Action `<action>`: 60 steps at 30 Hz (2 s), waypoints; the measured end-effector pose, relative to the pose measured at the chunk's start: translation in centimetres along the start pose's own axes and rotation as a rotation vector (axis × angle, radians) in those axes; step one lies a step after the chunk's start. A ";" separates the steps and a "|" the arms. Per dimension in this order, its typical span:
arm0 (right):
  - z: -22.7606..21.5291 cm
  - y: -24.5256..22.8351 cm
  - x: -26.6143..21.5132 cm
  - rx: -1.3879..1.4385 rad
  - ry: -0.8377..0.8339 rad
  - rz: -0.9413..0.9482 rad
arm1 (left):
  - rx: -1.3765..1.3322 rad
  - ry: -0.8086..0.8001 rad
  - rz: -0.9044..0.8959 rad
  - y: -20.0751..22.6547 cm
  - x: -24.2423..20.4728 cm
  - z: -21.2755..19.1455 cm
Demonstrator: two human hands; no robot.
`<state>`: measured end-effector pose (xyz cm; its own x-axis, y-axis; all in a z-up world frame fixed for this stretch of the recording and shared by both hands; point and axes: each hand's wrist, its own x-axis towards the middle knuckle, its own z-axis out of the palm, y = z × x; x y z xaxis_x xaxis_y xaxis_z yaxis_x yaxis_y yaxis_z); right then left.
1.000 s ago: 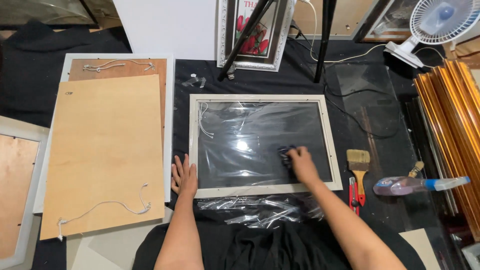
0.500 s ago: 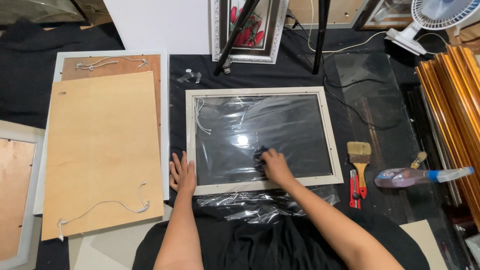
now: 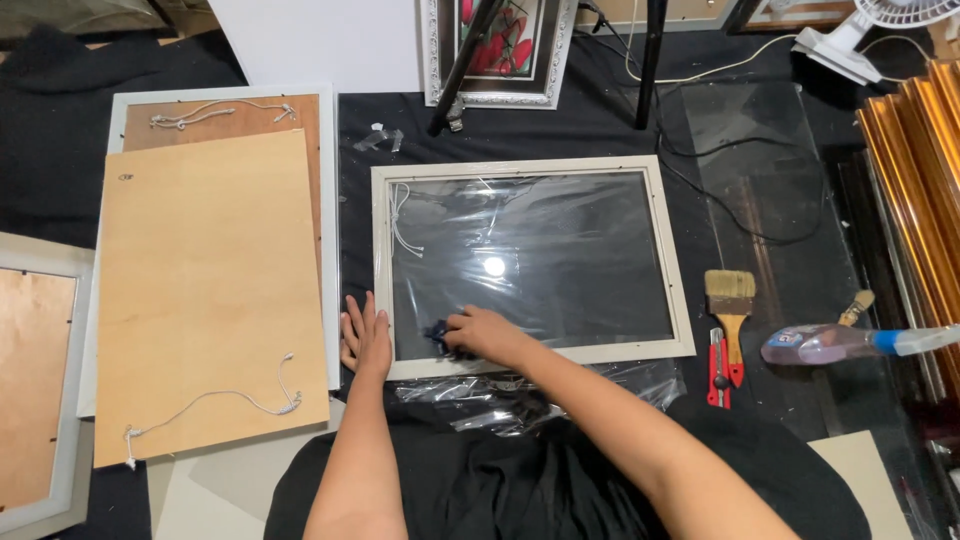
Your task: Wiping the glass surface of a picture frame with a cloth to clean it, including a brief adjustment of a small fan.
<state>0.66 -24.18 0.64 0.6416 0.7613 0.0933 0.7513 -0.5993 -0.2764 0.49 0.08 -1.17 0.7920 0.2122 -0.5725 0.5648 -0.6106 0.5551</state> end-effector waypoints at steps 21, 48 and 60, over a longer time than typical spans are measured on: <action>1.2 -3.8 6.2 0.072 0.048 0.012 | -0.078 0.005 -0.017 1.8 -1.6 -1.2; 0.4 11.9 -19.8 -0.009 0.068 1.253 | 0.026 0.030 -0.012 0.8 -0.7 -0.2; 3.6 -4.3 9.2 0.067 0.214 0.291 | -0.006 -0.007 -0.036 1.4 -1.1 -0.9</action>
<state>2.73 -13.73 -0.73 0.8500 0.4885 0.1973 0.5256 -0.7603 -0.3817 0.60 -0.35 0.78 0.7693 0.2289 -0.5964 0.5947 -0.5977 0.5377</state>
